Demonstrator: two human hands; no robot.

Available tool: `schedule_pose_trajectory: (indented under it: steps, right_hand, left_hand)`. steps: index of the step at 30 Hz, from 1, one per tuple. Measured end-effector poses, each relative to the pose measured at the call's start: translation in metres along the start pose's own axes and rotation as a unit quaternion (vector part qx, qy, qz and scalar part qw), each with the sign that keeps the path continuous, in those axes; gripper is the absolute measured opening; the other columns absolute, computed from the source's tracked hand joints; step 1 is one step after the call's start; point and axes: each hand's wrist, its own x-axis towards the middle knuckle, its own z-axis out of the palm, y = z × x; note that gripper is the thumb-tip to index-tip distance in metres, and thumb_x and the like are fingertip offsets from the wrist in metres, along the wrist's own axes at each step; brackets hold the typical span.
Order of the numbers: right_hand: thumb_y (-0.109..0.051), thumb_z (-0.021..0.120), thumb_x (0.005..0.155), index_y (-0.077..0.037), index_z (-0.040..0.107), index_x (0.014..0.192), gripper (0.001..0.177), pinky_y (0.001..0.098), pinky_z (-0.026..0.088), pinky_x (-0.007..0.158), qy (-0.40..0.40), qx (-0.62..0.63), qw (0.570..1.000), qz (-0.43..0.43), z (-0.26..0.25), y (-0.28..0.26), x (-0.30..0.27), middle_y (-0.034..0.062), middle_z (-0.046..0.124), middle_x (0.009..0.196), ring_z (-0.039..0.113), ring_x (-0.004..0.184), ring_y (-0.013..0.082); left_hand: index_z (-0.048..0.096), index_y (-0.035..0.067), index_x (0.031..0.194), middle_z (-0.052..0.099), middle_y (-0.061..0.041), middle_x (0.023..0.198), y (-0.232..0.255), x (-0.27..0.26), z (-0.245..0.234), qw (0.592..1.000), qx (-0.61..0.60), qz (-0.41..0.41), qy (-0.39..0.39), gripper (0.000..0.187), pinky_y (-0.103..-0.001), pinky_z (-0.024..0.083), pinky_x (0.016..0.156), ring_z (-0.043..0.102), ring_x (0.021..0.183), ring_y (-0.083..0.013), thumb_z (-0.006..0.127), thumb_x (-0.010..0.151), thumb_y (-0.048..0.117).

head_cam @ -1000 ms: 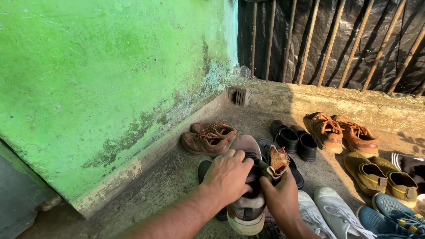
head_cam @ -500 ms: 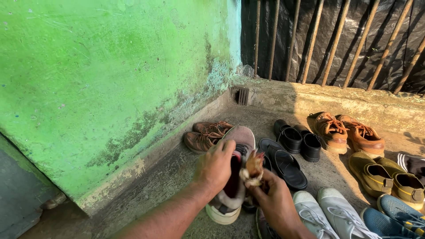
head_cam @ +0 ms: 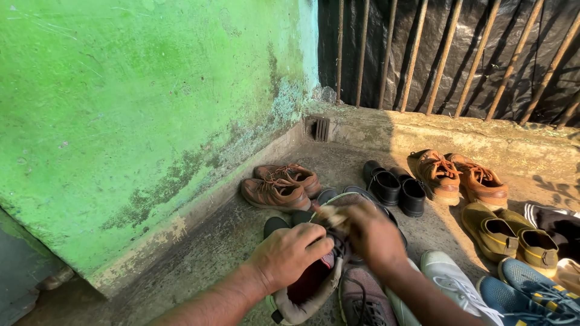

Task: Cleaning shoes with a cloth, tying laces, and preparing socks.

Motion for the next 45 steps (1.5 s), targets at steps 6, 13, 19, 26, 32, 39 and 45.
schedule_pose_trajectory:
  steps: [6, 13, 19, 26, 32, 39, 45]
  right_hand:
    - [-0.008, 0.068, 0.079, -0.018, 0.074, 0.113, 0.036, 0.045, 0.055, 0.08, 0.07, -0.013, 0.995, 0.076, -0.005, -0.008, 0.009, 0.0086, 0.068, 0.107, 0.068, 0.096, 0.0349]
    - [-0.016, 0.072, 0.081, -0.02, 0.074, 0.117, 0.036, 0.0454, 0.055, 0.084, -0.041, -0.151, 0.977, 0.144, -0.01, 0.013, 0.015, 0.0097, 0.065, 0.103, 0.066, 0.102, 0.0326]
    - [-0.017, 0.068, 0.083, -0.02, 0.076, 0.108, 0.026, 0.0426, 0.056, 0.084, -0.096, -0.071, 0.991, 0.058, 0.011, 0.018, 0.007, 0.0081, 0.068, 0.099, 0.068, 0.098, 0.0296]
    - [-0.021, 0.068, 0.087, -0.018, 0.076, 0.103, 0.018, 0.0422, 0.055, 0.086, -0.051, -0.103, 0.988, 0.1, 0.01, 0.002, 0.012, 0.0098, 0.068, 0.1, 0.067, 0.1, 0.0294]
    - [-0.016, 0.066, 0.085, -0.019, 0.073, 0.114, 0.03, 0.0434, 0.056, 0.089, -0.065, -0.249, 0.952, 0.163, -0.001, 0.029, 0.021, 0.007, 0.068, 0.11, 0.068, 0.104, 0.0276]
    - [-0.012, 0.068, 0.088, -0.011, 0.069, 0.118, 0.03, 0.0399, 0.055, 0.083, -0.019, -0.1, 0.986, 0.134, 0.024, 0.052, -0.013, 0.0127, 0.069, 0.105, 0.068, 0.095, 0.0268]
    - [-0.021, 0.068, 0.1, -0.003, 0.072, 0.108, 0.02, 0.037, 0.049, 0.061, -0.061, 0.275, 0.864, 0.417, -0.02, 0.015, -0.002, 0.0105, 0.069, 0.079, 0.062, 0.066, 0.0245]
  left_hand:
    - [0.061, 0.014, 0.113, 0.059, -0.007, 0.113, 0.009, 0.01, -0.004, 0.999, -0.005, 0.036, 0.01, 0.023, -0.032, 0.06, 0.073, 0.067, 0.104, -0.0231, 0.064, 0.091, 0.018]
    - [0.061, 0.019, 0.105, 0.06, -0.005, 0.11, 0.024, 0.001, -0.005, 0.998, -0.026, 0.057, -0.015, 0.014, -0.033, 0.058, 0.069, 0.068, 0.101, -0.0231, 0.066, 0.093, 0.024]
    - [0.061, 0.02, 0.105, 0.06, -0.005, 0.109, 0.017, -0.003, -0.005, 0.998, -0.026, 0.058, -0.03, 0.013, -0.033, 0.058, 0.069, 0.068, 0.1, -0.0235, 0.066, 0.095, 0.027]
    - [0.061, 0.02, 0.105, 0.06, -0.004, 0.108, 0.017, 0.004, -0.006, 0.995, -0.027, 0.093, -0.018, 0.015, -0.034, 0.057, 0.07, 0.068, 0.098, -0.0219, 0.066, 0.094, 0.028]
    - [0.063, 0.02, 0.101, 0.059, -0.004, 0.106, 0.018, 0.0, -0.012, 0.997, -0.019, 0.066, -0.037, 0.011, -0.034, 0.056, 0.064, 0.067, 0.089, -0.0216, 0.067, 0.093, 0.026]
    - [0.06, 0.014, 0.108, 0.057, -0.008, 0.105, -0.01, 0.0, -0.006, 0.999, 0.009, -0.014, -0.039, 0.017, -0.034, 0.06, 0.066, 0.069, 0.092, -0.0235, 0.061, 0.092, 0.015]
    - [0.063, 0.014, 0.113, 0.058, -0.009, 0.1, -0.014, 0.013, -0.015, 0.98, 0.014, -0.163, -0.111, 0.024, -0.046, 0.058, 0.07, 0.069, 0.091, -0.0308, 0.062, 0.09, 0.01]
